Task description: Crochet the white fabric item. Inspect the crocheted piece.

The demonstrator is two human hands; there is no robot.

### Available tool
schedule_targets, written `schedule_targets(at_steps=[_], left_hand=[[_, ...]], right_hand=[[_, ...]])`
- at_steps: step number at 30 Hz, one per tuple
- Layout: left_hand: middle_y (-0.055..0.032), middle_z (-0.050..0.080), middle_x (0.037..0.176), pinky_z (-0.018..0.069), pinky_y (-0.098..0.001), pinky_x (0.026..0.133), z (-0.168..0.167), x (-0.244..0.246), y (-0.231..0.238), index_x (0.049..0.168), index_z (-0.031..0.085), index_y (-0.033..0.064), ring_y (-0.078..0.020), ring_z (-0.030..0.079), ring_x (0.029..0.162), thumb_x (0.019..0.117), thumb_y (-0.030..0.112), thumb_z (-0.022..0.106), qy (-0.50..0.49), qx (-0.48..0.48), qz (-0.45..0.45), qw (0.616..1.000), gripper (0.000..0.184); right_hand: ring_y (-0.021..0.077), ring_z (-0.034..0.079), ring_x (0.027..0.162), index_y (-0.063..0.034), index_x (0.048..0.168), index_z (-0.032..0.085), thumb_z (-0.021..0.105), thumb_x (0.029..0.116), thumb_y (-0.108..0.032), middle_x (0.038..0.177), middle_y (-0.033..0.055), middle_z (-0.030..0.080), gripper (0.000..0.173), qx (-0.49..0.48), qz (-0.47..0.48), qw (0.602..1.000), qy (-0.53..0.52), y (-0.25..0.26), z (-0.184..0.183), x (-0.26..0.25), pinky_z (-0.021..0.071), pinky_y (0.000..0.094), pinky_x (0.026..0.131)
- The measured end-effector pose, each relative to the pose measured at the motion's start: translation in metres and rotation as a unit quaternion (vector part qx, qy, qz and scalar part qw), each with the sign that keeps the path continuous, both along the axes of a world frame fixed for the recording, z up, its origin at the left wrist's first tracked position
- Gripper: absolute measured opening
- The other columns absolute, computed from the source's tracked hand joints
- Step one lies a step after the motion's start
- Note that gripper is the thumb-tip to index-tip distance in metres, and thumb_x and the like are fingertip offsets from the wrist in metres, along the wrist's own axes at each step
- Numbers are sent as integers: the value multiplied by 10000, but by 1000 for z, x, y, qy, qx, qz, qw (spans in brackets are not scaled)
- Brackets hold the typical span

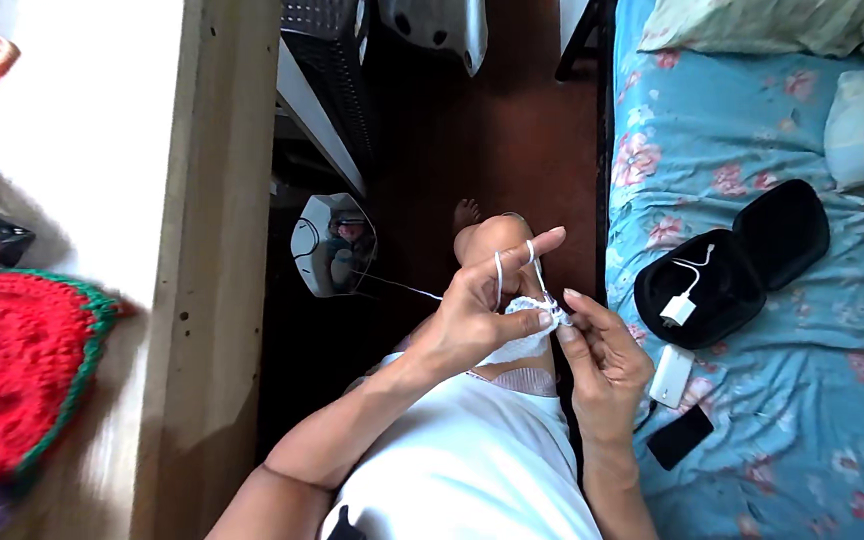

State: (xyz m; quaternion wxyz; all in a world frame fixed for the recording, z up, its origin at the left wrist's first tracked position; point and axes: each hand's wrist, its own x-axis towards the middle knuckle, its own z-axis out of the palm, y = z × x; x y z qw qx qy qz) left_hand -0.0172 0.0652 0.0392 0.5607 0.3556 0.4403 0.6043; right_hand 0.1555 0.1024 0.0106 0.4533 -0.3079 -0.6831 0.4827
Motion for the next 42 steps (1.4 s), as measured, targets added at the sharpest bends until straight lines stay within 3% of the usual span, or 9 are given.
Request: schedule_targets(at_steps=[5,9,17,20,22,24,26,30,42], left_hand=[[-8,723,822,580,-207,713,-7,-7,1,1418,568,17,-47,673,724,830,-130,648,-31,-16,-11,999,611],[15,719,821,547,-194,654,-22,-32,0,893,740,113,-26,649,711,959,148,638,-62,-34,-12,997,126],[15,734,867,538,-161,645,-34,-92,-7,644,672,126,-18,662,746,928,213,672,80,-5,-166,983,296],[-21,737,1129,563,-307,921,-34,-78,-3,979,783,154,-135,684,1061,954,357,696,-20,96,-91,991,222],[-59,686,1268,550,-354,966,-31,-58,6,1446,570,136,-185,660,1127,929,260,719,-59,103,-68,991,551],[-50,689,1208,591,-282,829,-24,-40,13,1612,269,194,-143,691,988,856,37,696,-51,57,-71,995,882],[-78,699,1089,605,-275,778,-20,-29,17,1646,153,205,-150,703,896,808,-134,639,-41,24,-57,997,1027],[-67,716,878,585,-225,693,-18,-19,19,1641,197,176,-108,688,740,803,-168,659,-1,-7,-6,1000,1017],[-72,690,752,580,-226,672,-19,-19,22,1601,332,164,-86,655,636,846,-134,608,-82,-96,23,992,857]], right_hand=[[-3,668,916,6,1179,721,577,994,-18,1094,3,736,236,-100,61,993,29,7,-1,0,564,167,802],[-57,569,709,-21,1139,736,590,988,-19,1004,-33,732,210,-179,67,979,64,15,2,2,469,118,612],[-61,542,658,-26,1133,746,605,979,-23,958,-26,737,208,-213,65,972,74,27,0,6,436,113,566],[-58,561,681,-17,1131,751,618,974,-20,993,-14,744,206,-211,72,973,67,26,-2,1,461,116,585],[-40,602,738,-5,1141,750,619,968,-7,1045,7,748,217,-199,71,976,58,23,-3,-4,501,130,632],[-13,640,795,22,1183,726,602,966,20,1080,33,744,250,-181,66,980,47,20,-4,-8,540,148,685],[2,668,842,41,1222,699,595,959,40,1087,43,744,282,-143,51,988,26,17,-4,-10,564,155,734],[-32,643,831,83,1179,653,613,946,36,960,18,709,241,-56,1,998,-33,12,-4,-12,556,124,754],[-41,620,783,36,937,666,671,944,-52,855,33,656,89,65,-62,993,-73,18,-25,-1,529,84,711]])
